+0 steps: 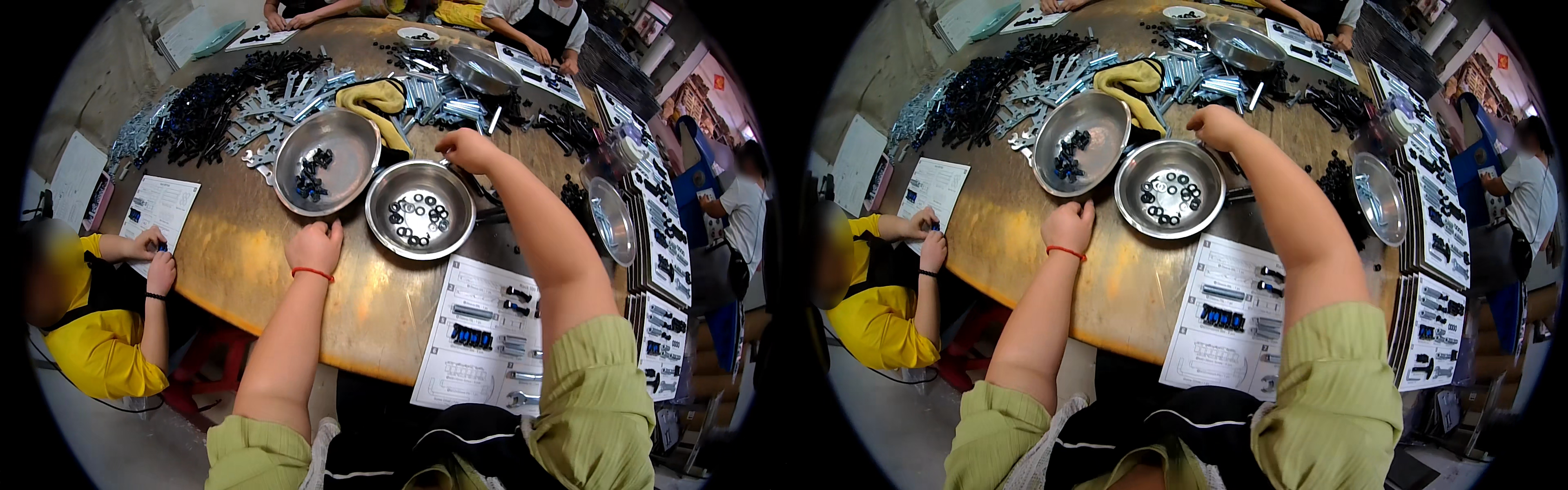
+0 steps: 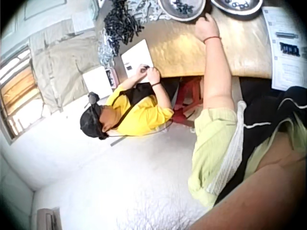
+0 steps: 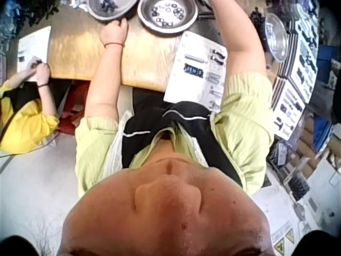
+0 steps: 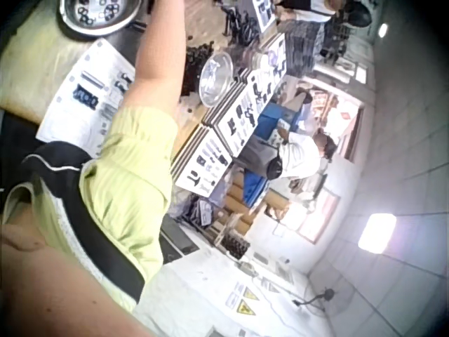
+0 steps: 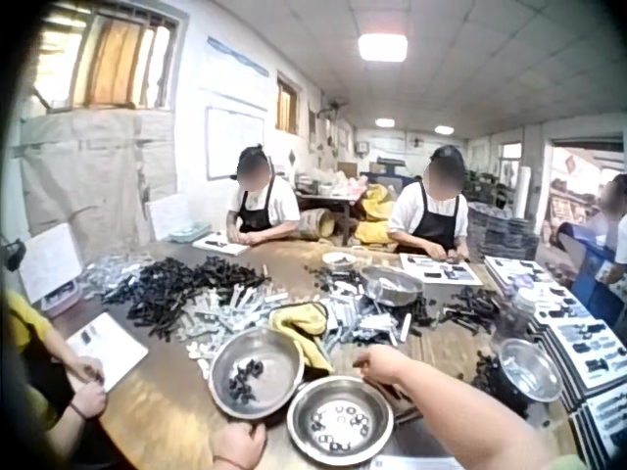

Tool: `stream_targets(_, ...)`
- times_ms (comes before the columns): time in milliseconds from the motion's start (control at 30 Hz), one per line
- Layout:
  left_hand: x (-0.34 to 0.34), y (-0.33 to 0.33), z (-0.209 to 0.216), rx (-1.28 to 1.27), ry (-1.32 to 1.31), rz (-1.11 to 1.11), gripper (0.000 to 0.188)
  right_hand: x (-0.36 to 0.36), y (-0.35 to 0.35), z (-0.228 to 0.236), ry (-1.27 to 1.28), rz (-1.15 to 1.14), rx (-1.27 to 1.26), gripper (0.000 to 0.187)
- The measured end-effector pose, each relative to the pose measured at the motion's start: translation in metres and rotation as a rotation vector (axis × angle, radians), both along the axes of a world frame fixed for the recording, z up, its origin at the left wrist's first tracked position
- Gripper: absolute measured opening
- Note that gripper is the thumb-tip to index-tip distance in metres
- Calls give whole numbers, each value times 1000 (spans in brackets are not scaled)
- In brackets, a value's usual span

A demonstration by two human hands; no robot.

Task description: The person assembles small hardware components onto a printed layout sheet, picking bolts, nuts, and washers from bowls and placing them into designated slots. The person repeatedly completes sheets and stacks them to the side while continuing the assembly process.

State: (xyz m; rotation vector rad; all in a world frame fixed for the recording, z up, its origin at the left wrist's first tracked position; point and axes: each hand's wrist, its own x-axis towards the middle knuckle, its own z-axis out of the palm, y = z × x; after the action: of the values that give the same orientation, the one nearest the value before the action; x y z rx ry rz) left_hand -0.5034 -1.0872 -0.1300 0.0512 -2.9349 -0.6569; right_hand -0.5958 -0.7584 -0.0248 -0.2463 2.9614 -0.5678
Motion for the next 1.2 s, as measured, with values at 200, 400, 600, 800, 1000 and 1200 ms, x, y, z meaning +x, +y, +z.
stream_targets(200, -2, -4, -1, -27, -21, -6, 44, -52, -2, -30, -257, 202, 188, 37)
stream_targets(400, 0, -1, 2, -3, -8, 5, 45, -52, -9, -25, 43, 276, 411, 20)
stream_targets(600, -1, -2, 1, -11, 17, 5, 45, -47, -38, -29, 77, 308, 311, 38)
stream_targets(800, -3, -2, -3, 7, 29, 17, 46, -47, -7, -29, 27, 161, 522, 30)
stream_targets(1000, -3, 2, 3, -48, -81, 50, 48, 48, 47, -16, 251, -299, -19, 36)
stream_targets(1200, -2, -2, 4, -109, -78, 54, 46, 220, 16, -8, 44, -260, -274, 22)
